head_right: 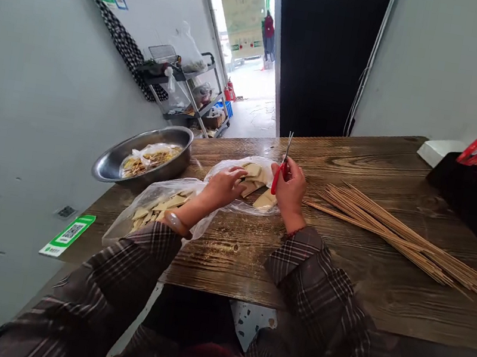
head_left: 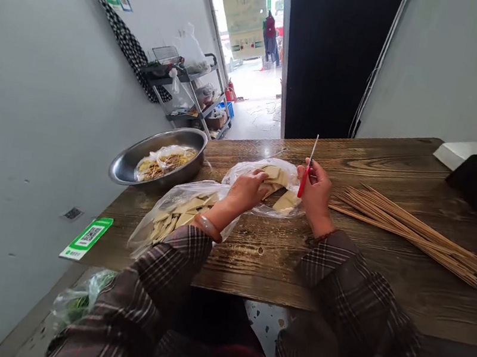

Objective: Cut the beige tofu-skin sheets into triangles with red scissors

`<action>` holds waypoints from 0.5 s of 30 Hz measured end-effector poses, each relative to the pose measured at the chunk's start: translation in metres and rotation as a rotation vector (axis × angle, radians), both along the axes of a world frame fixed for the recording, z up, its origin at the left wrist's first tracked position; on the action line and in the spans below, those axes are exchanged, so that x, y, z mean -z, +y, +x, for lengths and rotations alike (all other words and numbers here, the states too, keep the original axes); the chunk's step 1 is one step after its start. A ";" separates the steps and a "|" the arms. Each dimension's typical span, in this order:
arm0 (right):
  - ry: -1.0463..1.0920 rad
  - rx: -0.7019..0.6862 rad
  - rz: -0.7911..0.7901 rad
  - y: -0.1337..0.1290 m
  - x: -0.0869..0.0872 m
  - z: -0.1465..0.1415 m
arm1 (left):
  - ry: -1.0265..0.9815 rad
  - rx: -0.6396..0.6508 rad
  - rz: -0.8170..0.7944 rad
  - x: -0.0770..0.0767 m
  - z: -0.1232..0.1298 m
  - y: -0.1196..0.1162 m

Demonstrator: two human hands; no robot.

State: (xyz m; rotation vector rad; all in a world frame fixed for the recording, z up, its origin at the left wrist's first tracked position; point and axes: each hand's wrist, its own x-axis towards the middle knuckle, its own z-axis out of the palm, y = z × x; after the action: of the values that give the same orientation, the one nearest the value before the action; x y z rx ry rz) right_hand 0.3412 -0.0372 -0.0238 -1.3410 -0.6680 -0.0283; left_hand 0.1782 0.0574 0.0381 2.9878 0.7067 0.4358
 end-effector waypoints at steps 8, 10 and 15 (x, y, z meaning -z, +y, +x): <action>-0.055 0.025 -0.018 0.004 -0.002 -0.007 | 0.209 -0.033 0.093 0.012 0.053 0.024; -0.050 0.018 -0.012 0.004 -0.003 -0.008 | 0.275 -0.035 0.082 0.012 0.062 0.031; -0.034 0.010 0.002 0.003 -0.006 -0.009 | 0.363 -0.027 0.024 0.004 0.072 0.043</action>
State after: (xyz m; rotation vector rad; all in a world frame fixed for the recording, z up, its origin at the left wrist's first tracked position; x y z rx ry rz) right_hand 0.3322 -0.0346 -0.0180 -1.3449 -0.6893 -0.0596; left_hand 0.2499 0.1008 0.0338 3.1156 0.7672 -0.1045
